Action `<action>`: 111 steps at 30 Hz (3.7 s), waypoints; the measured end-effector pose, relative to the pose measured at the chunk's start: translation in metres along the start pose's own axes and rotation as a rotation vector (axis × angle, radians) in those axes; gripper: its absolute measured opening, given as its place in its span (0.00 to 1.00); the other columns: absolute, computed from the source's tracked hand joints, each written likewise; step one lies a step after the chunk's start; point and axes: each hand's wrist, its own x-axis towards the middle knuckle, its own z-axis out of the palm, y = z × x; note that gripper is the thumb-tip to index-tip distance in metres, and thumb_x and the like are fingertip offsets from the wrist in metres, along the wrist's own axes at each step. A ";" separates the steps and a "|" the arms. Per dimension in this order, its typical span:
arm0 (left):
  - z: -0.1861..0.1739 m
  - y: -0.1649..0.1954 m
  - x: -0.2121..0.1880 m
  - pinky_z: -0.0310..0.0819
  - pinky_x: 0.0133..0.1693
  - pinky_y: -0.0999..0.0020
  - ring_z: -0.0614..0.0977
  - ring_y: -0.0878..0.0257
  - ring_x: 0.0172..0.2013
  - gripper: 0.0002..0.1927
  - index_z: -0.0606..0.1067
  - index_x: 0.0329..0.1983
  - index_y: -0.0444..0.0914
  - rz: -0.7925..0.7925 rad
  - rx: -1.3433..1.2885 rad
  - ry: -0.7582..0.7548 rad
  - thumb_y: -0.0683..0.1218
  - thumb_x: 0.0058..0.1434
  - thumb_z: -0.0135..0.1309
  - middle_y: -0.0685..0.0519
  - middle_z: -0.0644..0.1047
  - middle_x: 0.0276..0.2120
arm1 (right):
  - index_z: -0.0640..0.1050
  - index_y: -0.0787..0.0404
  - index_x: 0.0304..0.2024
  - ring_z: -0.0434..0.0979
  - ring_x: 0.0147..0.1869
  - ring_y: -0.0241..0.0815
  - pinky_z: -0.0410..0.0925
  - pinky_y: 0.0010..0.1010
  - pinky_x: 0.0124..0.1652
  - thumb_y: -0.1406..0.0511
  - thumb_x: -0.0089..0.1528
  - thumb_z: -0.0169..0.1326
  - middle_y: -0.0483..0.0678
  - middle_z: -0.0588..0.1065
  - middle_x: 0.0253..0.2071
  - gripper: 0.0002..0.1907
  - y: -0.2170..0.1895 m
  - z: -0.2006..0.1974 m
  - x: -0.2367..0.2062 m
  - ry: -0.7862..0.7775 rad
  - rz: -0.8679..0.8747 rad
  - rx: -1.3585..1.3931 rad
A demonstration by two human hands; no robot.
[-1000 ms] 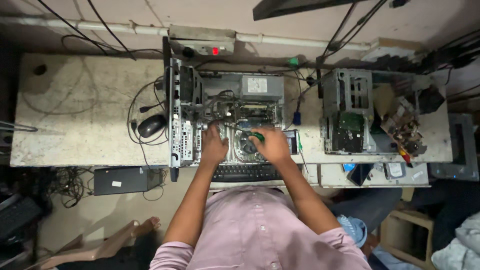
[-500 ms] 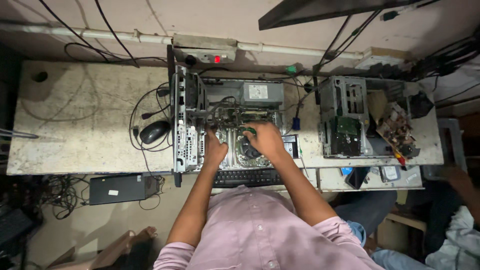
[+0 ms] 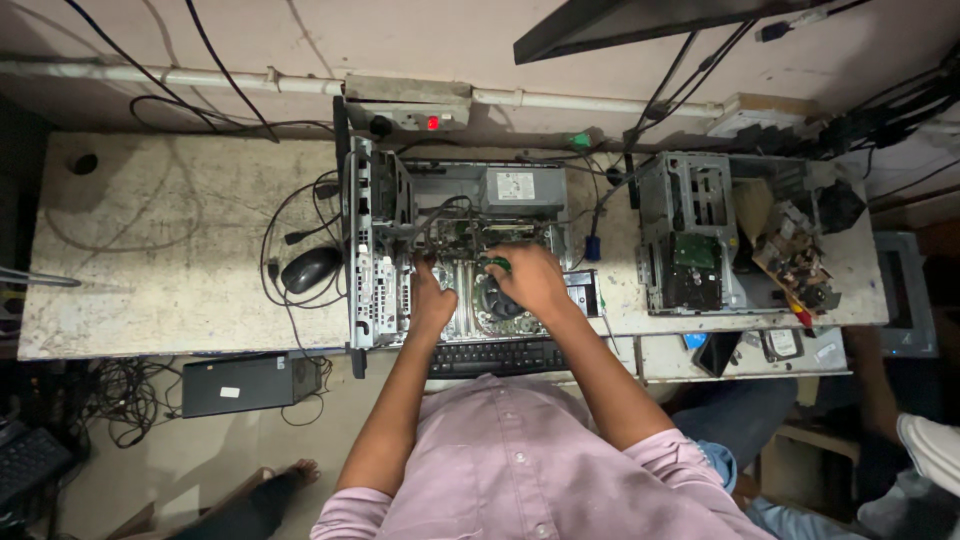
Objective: The person uses a screwdriver to remove screws from a computer case and then removes a hard drive. They place the hard drive on the table and continue to work on the motherboard and internal components.
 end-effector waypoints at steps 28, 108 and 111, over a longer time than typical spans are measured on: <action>-0.010 0.026 -0.010 0.67 0.58 0.47 0.74 0.30 0.55 0.45 0.53 0.70 0.28 -0.016 0.105 -0.022 0.38 0.47 0.53 0.25 0.71 0.54 | 0.85 0.59 0.33 0.83 0.44 0.56 0.74 0.46 0.42 0.62 0.53 0.59 0.55 0.82 0.37 0.10 -0.054 0.039 0.102 -0.348 -0.491 -0.604; 0.081 0.052 0.058 0.70 0.50 0.36 0.83 0.51 0.44 0.12 0.83 0.41 0.46 0.416 1.144 -0.192 0.50 0.59 0.52 0.48 0.82 0.40 | 0.81 0.61 0.45 0.74 0.32 0.29 0.68 0.24 0.35 0.63 0.60 0.66 0.43 0.79 0.28 0.13 0.128 -0.041 -0.157 0.296 0.326 0.627; 0.082 0.075 0.055 0.74 0.45 0.46 0.84 0.52 0.45 0.11 0.83 0.42 0.46 0.294 1.277 -0.338 0.51 0.64 0.51 0.50 0.83 0.43 | 0.81 0.60 0.45 0.78 0.34 0.31 0.70 0.25 0.36 0.62 0.60 0.65 0.45 0.81 0.30 0.13 0.135 -0.054 -0.161 0.289 0.257 0.600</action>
